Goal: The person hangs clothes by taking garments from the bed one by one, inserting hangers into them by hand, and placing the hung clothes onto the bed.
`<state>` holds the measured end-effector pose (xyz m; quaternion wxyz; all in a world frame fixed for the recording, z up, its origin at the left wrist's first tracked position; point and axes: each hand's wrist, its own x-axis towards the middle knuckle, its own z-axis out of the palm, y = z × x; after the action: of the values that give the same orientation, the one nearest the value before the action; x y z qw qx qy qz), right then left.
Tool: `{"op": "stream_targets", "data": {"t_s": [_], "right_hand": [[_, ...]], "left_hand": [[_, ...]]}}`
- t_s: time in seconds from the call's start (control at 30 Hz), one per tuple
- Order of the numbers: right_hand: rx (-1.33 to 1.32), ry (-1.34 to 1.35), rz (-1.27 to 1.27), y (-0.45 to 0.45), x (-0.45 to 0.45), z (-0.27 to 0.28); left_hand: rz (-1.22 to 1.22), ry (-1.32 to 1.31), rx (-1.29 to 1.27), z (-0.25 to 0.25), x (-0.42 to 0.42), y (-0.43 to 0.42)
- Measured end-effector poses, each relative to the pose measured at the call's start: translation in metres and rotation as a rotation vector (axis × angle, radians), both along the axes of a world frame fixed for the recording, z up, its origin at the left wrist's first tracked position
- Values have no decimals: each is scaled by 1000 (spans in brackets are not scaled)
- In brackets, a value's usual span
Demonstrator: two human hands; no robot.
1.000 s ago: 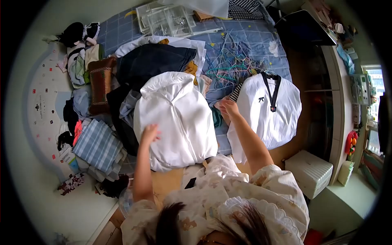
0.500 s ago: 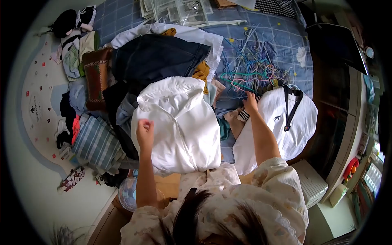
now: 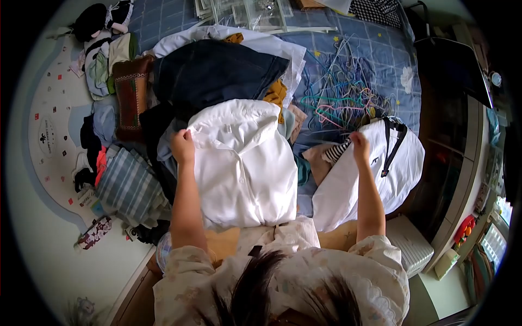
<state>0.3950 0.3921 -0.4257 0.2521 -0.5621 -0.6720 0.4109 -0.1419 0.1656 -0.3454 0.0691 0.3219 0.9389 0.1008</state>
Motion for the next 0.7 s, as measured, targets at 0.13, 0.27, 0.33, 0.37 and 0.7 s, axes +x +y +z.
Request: {"op": "stream_targets", "data": {"t_s": [0.13,0.27,0.33,0.37,0.7], "right_hand": [[-35,-124,-1,13,14,18],[-119,68,-34,12,-7,34],[-170,229,-102,17,-2,43],[-197,306,-138,18,2,49],[-204,436,59,-5,-80,115]], "left_hand": [[27,-130,86,6,-15,-12],[175,-247,270,27,11,3],[77,0,173,30,17,7],[27,119,122,32,23,9],[-83,-1201,510,-17,149,54]]}}
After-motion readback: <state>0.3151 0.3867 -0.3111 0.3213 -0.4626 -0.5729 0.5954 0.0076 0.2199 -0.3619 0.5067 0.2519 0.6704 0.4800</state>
